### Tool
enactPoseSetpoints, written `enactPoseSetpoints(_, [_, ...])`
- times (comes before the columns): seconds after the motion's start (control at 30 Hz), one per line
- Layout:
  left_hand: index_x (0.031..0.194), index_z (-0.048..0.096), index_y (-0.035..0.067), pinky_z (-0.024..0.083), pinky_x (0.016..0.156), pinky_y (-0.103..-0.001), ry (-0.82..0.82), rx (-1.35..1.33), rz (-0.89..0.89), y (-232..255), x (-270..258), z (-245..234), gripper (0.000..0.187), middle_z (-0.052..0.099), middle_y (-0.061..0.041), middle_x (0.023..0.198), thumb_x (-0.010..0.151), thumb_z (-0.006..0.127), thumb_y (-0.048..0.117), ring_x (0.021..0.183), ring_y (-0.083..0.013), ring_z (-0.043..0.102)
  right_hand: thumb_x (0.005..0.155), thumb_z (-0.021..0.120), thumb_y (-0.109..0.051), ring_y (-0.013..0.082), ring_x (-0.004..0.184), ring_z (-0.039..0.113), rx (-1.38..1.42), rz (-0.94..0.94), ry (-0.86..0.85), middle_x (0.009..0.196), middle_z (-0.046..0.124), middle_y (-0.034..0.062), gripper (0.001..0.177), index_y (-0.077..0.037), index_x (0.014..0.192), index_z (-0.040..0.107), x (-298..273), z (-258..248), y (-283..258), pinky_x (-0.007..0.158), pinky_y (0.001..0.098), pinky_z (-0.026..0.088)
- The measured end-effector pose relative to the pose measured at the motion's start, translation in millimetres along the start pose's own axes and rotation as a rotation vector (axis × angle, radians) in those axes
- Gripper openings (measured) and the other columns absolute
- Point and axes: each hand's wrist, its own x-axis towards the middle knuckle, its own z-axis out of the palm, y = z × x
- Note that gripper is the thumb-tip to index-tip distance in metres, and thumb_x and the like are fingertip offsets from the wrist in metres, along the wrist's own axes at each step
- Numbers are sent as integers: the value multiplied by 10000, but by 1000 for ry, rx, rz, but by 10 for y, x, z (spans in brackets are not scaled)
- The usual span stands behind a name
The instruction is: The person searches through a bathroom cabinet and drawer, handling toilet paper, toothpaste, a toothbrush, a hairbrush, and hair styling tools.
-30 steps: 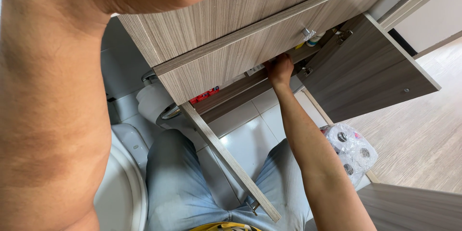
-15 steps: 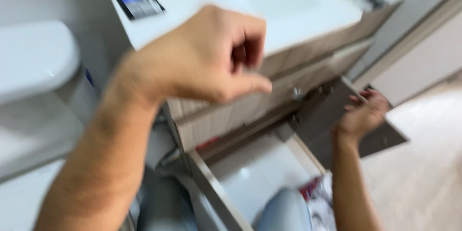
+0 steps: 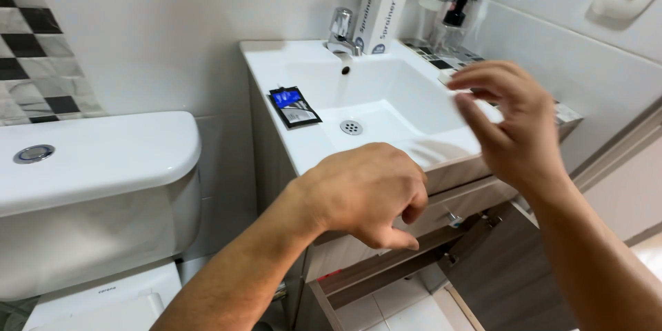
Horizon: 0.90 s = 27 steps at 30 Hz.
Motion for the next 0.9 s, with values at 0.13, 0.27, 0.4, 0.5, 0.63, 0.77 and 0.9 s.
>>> enactPoseSetpoints(0.13, [737, 764, 122, 578, 716, -360, -93, 25, -68, 21, -15, -37, 274, 726, -1, 753, 712, 839, 384, 752, -191, 705, 1020, 699, -191, 228, 1109, 719, 18, -105, -292, 1200, 704, 122, 186, -39, 1127, 716, 441, 414, -159, 951, 347, 610])
enactPoseSetpoints(0.27, [708, 767, 130, 585, 688, -352, -110, 27, -48, -13, 12, -10, 293, 739, 2, 741, 728, 823, 417, 744, -175, 704, 972, 724, -243, 236, 1090, 731, 19, -70, -453, 1193, 708, 110, 297, -51, 1197, 689, 749, 694, -49, 944, 366, 610])
enactPoseSetpoints(0.4, [674, 760, 128, 585, 660, -350, -121, 47, -35, -4, 16, -26, 318, 734, 6, 688, 745, 819, 433, 698, -174, 703, 922, 764, -294, 293, 1126, 700, 74, -205, -557, 1256, 686, 153, 429, -53, 1263, 664, 804, 868, -219, 949, 410, 583])
enactPoseSetpoints(0.5, [650, 750, 134, 586, 620, -347, -142, 59, -59, -9, 22, -49, 321, 713, 10, 626, 731, 826, 435, 637, -169, 700, 857, 812, -365, 334, 1145, 669, 144, -320, -643, 1298, 649, 204, 605, -34, 1328, 625, 826, 1101, -366, 931, 443, 569])
enactPoseSetpoints(0.63, [638, 745, 133, 575, 601, -340, -75, 23, 9, -75, 5, 39, 303, 704, 16, 606, 695, 846, 413, 600, -168, 692, 907, 745, -433, 285, 1117, 683, 172, 78, -725, 1301, 656, 170, 680, -18, 1406, 542, 828, 1587, -389, 912, 422, 581])
enactPoseSetpoints(0.77, [617, 751, 130, 548, 598, -338, 11, -18, 92, -96, -6, 24, 307, 702, 20, 591, 669, 858, 413, 589, -166, 678, 797, 843, -287, 253, 1015, 737, 255, 398, -753, 1157, 729, 140, 641, 17, 1305, 597, 883, 1939, -184, 889, 380, 602])
enactPoseSetpoints(0.9, [616, 748, 140, 548, 586, -320, -3, -49, 62, -127, -21, 66, 298, 696, 33, 586, 693, 841, 411, 576, -151, 679, 801, 821, -148, 223, 949, 757, 487, 576, -721, 1035, 763, 115, 434, 14, 1180, 683, 904, 1697, -23, 840, 349, 630])
